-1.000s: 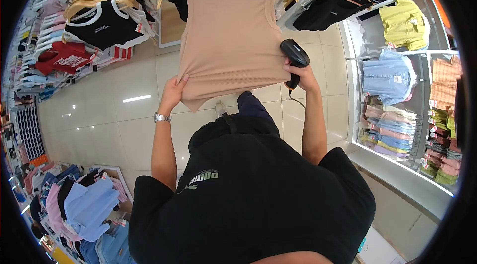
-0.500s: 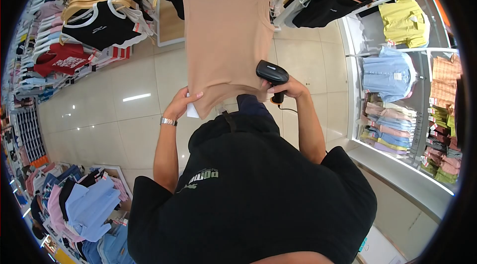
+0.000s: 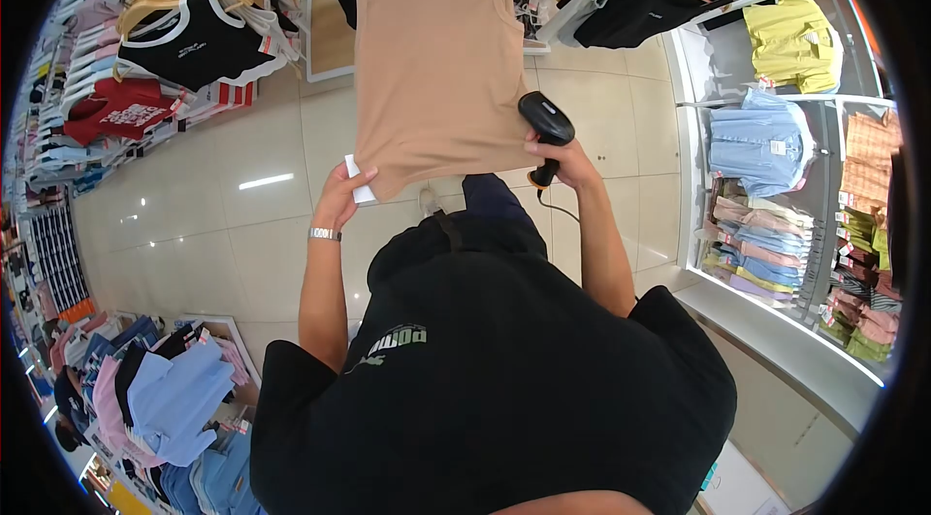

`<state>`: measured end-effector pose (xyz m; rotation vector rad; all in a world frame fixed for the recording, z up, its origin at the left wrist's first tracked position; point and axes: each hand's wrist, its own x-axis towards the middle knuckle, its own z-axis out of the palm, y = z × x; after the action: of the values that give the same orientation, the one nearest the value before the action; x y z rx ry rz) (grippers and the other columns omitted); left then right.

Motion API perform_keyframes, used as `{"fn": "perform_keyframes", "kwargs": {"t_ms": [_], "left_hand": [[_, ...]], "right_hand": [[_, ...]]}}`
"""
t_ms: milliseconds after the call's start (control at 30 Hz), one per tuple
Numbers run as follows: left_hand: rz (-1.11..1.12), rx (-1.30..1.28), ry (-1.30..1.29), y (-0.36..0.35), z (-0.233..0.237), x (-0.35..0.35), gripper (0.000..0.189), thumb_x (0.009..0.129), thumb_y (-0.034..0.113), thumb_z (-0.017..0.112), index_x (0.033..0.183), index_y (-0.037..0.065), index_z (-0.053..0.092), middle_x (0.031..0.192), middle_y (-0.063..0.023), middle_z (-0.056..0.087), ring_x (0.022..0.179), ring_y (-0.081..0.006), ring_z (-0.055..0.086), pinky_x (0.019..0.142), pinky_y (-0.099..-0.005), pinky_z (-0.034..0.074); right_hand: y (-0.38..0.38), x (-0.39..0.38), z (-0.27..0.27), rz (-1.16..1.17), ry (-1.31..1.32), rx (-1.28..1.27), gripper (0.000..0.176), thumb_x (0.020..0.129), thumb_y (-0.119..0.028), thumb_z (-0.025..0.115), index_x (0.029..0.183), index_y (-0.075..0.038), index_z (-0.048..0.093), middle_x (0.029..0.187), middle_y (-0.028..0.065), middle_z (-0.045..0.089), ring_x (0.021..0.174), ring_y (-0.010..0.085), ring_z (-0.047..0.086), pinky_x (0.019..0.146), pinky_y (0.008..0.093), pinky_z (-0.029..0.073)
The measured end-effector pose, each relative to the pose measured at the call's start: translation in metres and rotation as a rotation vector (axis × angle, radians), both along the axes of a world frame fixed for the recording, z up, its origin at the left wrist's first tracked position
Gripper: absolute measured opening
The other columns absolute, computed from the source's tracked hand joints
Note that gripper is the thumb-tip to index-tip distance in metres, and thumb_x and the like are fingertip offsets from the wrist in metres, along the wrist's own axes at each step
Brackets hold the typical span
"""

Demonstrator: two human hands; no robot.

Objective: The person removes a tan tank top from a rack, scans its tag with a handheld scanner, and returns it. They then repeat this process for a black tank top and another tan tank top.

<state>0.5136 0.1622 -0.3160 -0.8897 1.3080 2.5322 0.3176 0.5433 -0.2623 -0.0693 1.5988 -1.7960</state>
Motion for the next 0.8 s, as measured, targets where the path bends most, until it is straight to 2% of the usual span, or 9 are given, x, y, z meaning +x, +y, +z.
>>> {"fn": "perform_keyframes", "kwargs": {"t_ms": [33, 133, 233, 533, 667, 800], "left_hand": [[0.023, -0.003, 0.001, -0.002, 0.003, 0.001, 0.039, 0.086, 0.003, 0.073, 0.121, 0.0, 0.057, 0.117, -0.0081, 0.064, 0.103, -0.0161, 0.064, 0.094, -0.0332, 0.052], [0.084, -0.028, -0.014, -0.016, 0.007, 0.008, 0.04, 0.086, 0.004, 0.074, 0.122, 0.0, 0.057, 0.118, -0.0089, 0.064, 0.105, -0.0178, 0.064, 0.095, -0.0335, 0.052], [0.054, -0.07, 0.056, -0.027, 0.022, 0.008, 0.048, 0.086, 0.005, 0.074, 0.13, -0.001, 0.054, 0.122, -0.0104, 0.064, 0.11, -0.0192, 0.062, 0.096, -0.0338, 0.051], [0.039, -0.16, 0.069, -0.048, 0.034, 0.006, 0.048, 0.088, 0.005, 0.071, 0.133, -0.001, 0.053, 0.122, -0.0096, 0.063, 0.11, -0.0173, 0.062, 0.094, -0.0322, 0.051], [0.012, -0.143, 0.091, -0.037, 0.034, 0.003, 0.049, 0.089, 0.006, 0.07, 0.134, -0.001, 0.051, 0.121, -0.0094, 0.063, 0.111, -0.0175, 0.061, 0.096, -0.0323, 0.05], [0.088, 0.0, 0.128, -0.008, 0.041, -0.01, 0.048, 0.095, 0.014, 0.065, 0.136, -0.001, 0.048, 0.128, -0.0122, 0.06, 0.118, -0.0202, 0.058, 0.101, -0.0358, 0.048]], "right_hand": [[0.002, -0.002, 0.002, -0.032, 0.03, 0.018, 0.024, 0.076, -0.004, 0.079, 0.096, -0.008, 0.066, 0.088, -0.0026, 0.06, 0.075, 0.0074, 0.054, 0.063, 0.0251, 0.041], [0.017, -0.012, 0.004, -0.159, 0.092, 0.015, 0.025, 0.075, -0.002, 0.078, 0.096, -0.007, 0.066, 0.088, -0.002, 0.06, 0.079, 0.0084, 0.055, 0.069, 0.0258, 0.042], [0.036, -0.022, 0.007, -0.171, 0.143, -0.005, 0.03, 0.074, 0.002, 0.074, 0.1, -0.007, 0.063, 0.094, -0.0009, 0.059, 0.087, 0.0102, 0.055, 0.078, 0.0272, 0.042], [0.054, -0.029, 0.012, -0.247, 0.171, 0.02, 0.03, 0.073, 0.004, 0.071, 0.097, -0.009, 0.061, 0.094, -0.002, 0.054, 0.089, 0.01, 0.052, 0.078, 0.027, 0.04], [0.05, -0.029, 0.006, -0.152, 0.216, 0.095, 0.029, 0.072, 0.002, 0.072, 0.099, -0.005, 0.065, 0.095, -0.0002, 0.061, 0.09, 0.0109, 0.056, 0.082, 0.0277, 0.042], [0.019, -0.018, 0.018, 0.015, 0.254, 0.314, 0.029, 0.074, -0.003, 0.075, 0.102, -0.003, 0.068, 0.094, 0.0016, 0.065, 0.083, 0.0116, 0.059, 0.076, 0.0288, 0.047]]}}
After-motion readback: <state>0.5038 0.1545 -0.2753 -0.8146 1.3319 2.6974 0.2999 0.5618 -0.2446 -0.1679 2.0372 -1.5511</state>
